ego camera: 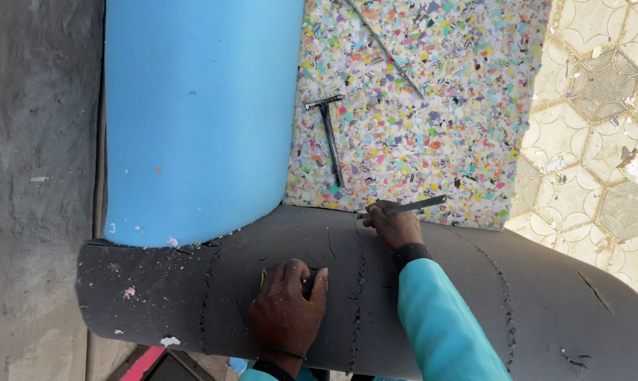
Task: Measuring and marking a large piece of foam using a tape measure and a marker
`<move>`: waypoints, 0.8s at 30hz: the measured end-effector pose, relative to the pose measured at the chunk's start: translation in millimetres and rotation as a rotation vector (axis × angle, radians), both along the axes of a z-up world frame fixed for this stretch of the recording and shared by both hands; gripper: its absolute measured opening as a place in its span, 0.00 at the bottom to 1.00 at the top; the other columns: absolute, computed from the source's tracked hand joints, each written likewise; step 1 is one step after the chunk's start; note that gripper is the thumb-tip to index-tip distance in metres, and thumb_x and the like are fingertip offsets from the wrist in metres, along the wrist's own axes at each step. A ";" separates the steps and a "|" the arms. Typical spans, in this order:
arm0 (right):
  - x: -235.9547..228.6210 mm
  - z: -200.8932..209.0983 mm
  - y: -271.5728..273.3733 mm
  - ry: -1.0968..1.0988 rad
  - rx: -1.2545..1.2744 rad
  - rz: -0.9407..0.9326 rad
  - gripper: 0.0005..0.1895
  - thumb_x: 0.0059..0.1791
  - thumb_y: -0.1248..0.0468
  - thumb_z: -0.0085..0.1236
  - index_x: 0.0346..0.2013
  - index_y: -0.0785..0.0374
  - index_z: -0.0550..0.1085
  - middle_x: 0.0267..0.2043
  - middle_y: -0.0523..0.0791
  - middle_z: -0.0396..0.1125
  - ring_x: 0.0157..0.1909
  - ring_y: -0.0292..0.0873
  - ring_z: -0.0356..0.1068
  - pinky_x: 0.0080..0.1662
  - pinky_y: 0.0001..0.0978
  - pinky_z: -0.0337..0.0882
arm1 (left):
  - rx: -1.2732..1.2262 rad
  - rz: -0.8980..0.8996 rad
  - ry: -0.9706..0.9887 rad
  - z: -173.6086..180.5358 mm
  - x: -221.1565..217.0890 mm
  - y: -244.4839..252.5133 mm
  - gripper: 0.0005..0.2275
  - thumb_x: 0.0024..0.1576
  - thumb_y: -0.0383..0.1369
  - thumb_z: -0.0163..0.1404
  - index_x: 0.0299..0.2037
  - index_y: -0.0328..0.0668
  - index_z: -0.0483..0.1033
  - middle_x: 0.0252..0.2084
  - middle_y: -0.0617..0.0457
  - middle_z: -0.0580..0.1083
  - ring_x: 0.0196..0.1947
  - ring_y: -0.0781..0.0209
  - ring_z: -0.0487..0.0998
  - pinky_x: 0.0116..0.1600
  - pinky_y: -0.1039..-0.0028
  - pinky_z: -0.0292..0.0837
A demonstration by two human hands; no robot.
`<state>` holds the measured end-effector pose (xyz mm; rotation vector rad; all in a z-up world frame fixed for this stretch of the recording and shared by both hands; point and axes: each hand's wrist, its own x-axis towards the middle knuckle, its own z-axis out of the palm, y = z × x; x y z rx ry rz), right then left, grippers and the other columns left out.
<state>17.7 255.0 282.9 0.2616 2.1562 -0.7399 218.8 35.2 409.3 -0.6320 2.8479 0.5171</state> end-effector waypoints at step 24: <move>-35.3 -87.0 -12.5 -0.325 0.134 0.014 0.25 0.70 0.44 0.50 0.58 0.50 0.92 0.55 0.41 0.91 0.48 0.49 0.89 0.52 0.49 0.84 | 0.029 -0.051 0.017 -4.2 -6.5 -0.1 0.13 0.74 0.52 0.59 0.47 0.58 0.78 0.41 0.55 0.77 0.43 0.49 0.82 0.35 0.56 0.80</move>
